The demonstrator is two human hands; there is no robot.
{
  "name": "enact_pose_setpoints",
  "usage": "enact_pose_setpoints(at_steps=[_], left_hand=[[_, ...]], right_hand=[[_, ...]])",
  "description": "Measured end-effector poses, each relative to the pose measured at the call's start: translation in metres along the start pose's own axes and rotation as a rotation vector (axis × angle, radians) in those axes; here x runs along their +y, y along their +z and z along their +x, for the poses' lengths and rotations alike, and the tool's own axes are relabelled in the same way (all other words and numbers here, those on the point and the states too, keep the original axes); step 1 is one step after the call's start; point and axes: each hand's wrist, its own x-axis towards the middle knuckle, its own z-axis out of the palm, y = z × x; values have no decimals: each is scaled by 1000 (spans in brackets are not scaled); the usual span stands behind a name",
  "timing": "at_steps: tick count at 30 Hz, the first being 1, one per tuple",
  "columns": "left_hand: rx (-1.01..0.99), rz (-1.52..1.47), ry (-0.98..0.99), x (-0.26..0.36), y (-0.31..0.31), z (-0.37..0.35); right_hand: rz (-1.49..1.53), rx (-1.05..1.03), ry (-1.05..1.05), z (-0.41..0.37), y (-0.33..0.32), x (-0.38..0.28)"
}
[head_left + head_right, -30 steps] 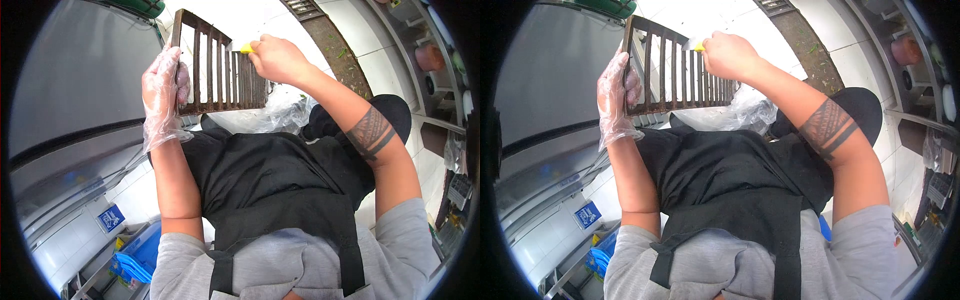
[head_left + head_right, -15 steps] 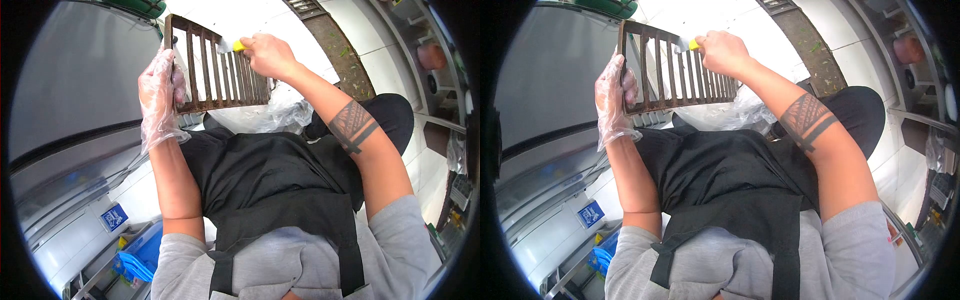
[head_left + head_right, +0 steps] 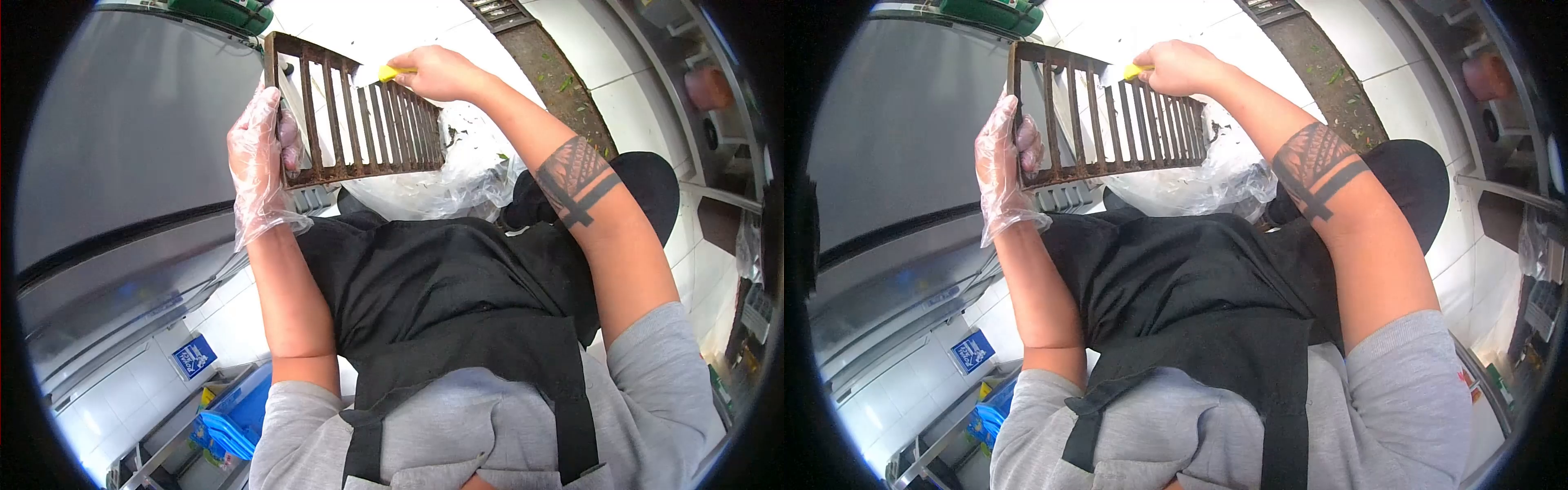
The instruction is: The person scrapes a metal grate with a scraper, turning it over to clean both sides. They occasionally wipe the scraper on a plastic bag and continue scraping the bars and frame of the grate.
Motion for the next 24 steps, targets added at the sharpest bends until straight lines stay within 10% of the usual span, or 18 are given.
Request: enact_pose_setpoints(at_steps=[24], left_hand=[[11, 52, -10, -7, -9, 4]], right_hand=[[-105, 220, -270, 12, 18, 22]])
